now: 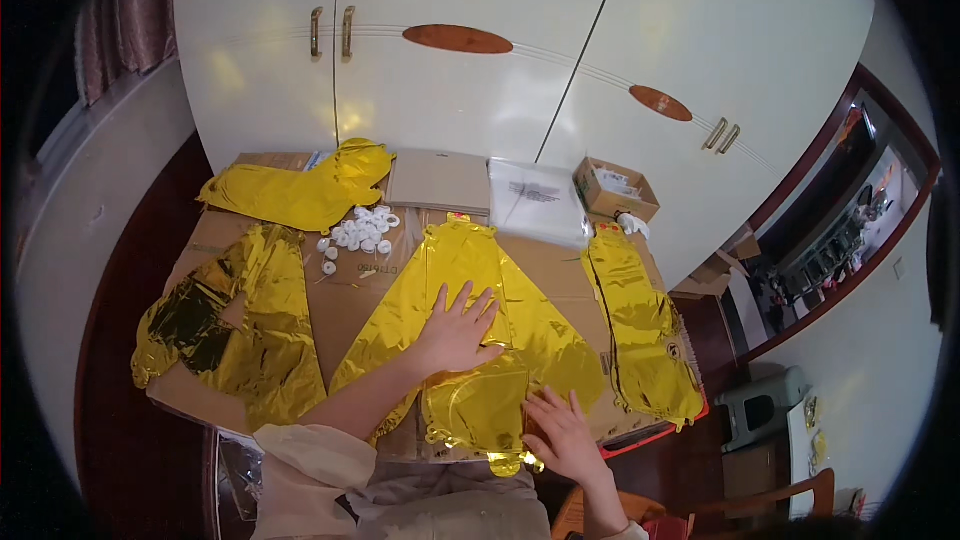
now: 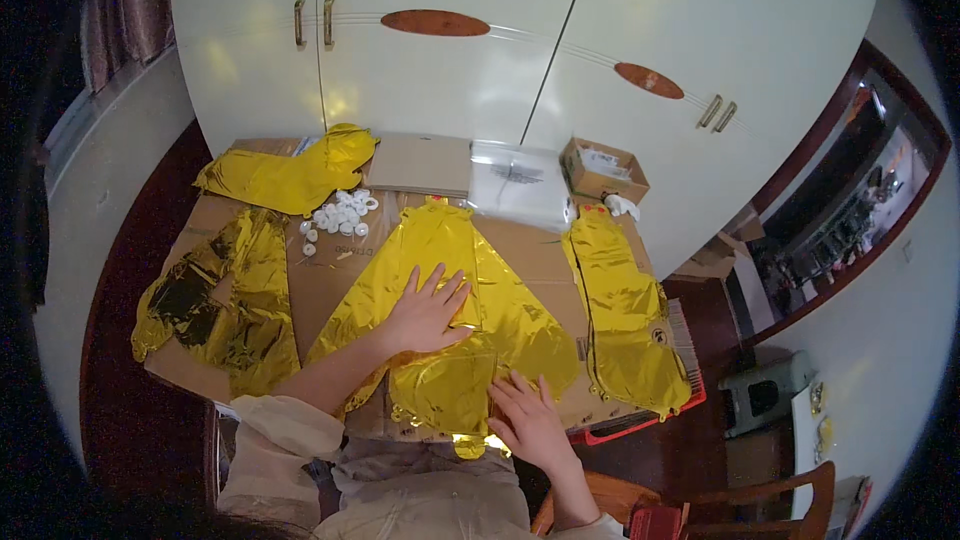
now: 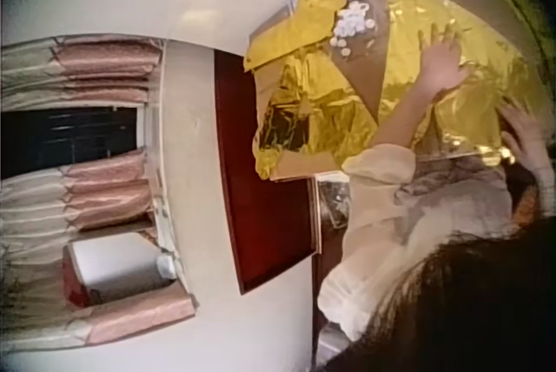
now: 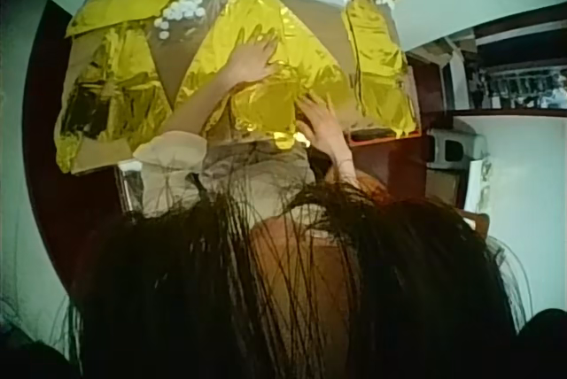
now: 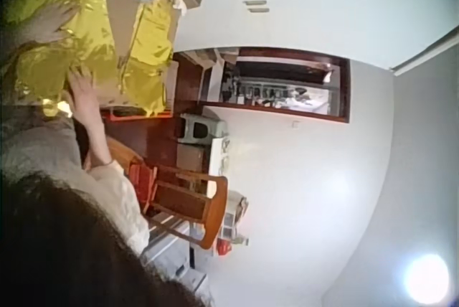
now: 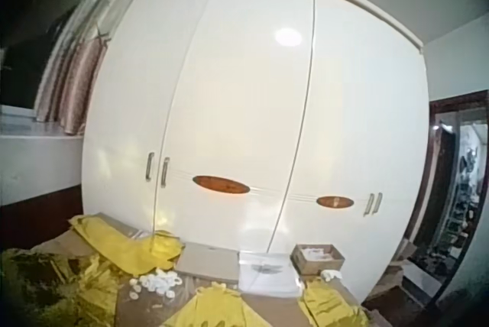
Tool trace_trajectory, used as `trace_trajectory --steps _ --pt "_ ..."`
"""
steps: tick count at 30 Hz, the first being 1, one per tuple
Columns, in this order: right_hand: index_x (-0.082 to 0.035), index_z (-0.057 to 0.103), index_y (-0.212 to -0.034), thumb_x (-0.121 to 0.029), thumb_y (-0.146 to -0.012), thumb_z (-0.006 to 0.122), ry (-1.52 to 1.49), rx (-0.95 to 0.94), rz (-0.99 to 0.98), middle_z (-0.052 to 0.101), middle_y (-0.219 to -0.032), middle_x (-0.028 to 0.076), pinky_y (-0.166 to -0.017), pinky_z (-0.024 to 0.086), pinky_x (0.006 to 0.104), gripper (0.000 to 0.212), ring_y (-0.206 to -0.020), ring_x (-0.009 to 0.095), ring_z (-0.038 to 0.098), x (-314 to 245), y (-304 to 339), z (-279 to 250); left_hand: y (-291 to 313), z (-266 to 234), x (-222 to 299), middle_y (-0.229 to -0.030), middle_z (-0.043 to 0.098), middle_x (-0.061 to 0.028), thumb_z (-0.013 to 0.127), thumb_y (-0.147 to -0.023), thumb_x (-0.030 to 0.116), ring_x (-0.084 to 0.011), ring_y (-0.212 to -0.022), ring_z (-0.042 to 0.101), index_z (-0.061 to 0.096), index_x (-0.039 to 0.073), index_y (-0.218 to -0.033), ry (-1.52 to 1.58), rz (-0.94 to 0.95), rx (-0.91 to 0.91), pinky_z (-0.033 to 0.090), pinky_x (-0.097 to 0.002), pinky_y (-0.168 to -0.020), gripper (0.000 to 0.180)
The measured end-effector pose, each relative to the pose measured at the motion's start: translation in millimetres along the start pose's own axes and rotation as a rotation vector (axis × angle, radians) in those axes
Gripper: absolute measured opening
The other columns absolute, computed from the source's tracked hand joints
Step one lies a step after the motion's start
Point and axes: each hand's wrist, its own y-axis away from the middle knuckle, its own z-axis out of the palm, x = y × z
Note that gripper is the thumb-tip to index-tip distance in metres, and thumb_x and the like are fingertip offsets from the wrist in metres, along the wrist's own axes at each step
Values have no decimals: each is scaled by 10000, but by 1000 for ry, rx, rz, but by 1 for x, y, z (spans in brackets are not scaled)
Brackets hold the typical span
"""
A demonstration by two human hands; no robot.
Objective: Folding gold foil bags and placing them into a cardboard box.
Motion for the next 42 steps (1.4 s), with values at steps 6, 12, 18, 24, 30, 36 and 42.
trace_trajectory --steps 6,12,18,24,30,36,42 --pt "-92 455 -1395 -334 -916 610 -103 -84 -65 454 -1448 128 -1145 214 562 558 -1386 324 368 6 -4 15 0 -1 0 -1553 282 -163 357 -932 636 -414 -1437 211 309 49 -1488 -10 3 -9 134 -644 -1127 809" --pt "-84 378 -1457 -414 -859 667 -30 -129 -149 356 -1507 178 -1151 227 536 742 -1415 315 322 -10 -5 3 1 -1 0 -1554 283 -161 362 -930 635 -409 -1441 203 321 49 -1483 0 0 -4 130 -646 -1125 807" --pt "-63 444 -1412 -348 -881 651 14 -130 -187 411 -1481 146 -1148 259 497 638 -1393 294 366 -13 -7 15 1 -1 1 -1554 287 -157 377 -926 628 -398 -1443 202 338 50 -1478 -3 -2 -1 125 -638 -1129 800" --pt "-63 567 -1306 -253 -911 613 53 8 -204 527 -1392 113 -1123 321 462 441 -1337 271 452 -18 -9 27 1 -5 2 -1552 283 -163 384 -926 633 -407 -1436 212 308 46 -1487 -12 1 -17 148 -639 -1127 816" --pt "-114 601 -1275 -243 -902 624 117 21 -269 547 -1368 99 -1101 355 463 395 -1297 279 490 -26 -12 30 1 -3 2 -1553 283 -159 380 -924 636 -398 -1442 203 321 48 -1482 1 0 -1 136 -638 -1129 813" --pt "-128 619 -1249 -229 -910 608 21 -19 -311 554 -1355 119 -1078 387 460 355 -1271 293 512 -18 -9 26 2 -3 1 -1558 278 -156 385 -904 669 -392 -1447 193 330 48 -1480 4 -7 -5 118 -636 -1132 849" --pt "-68 650 -1191 -127 -899 591 -331 216 -8 594 -1289 167 -1051 419 434 303 -1233 339 545 -12 0 23 2 -10 4 -1551 278 -176 426 -863 716 -416 -1439 202 307 31 -1482 24 9 -21 137 -649 -1123 931"
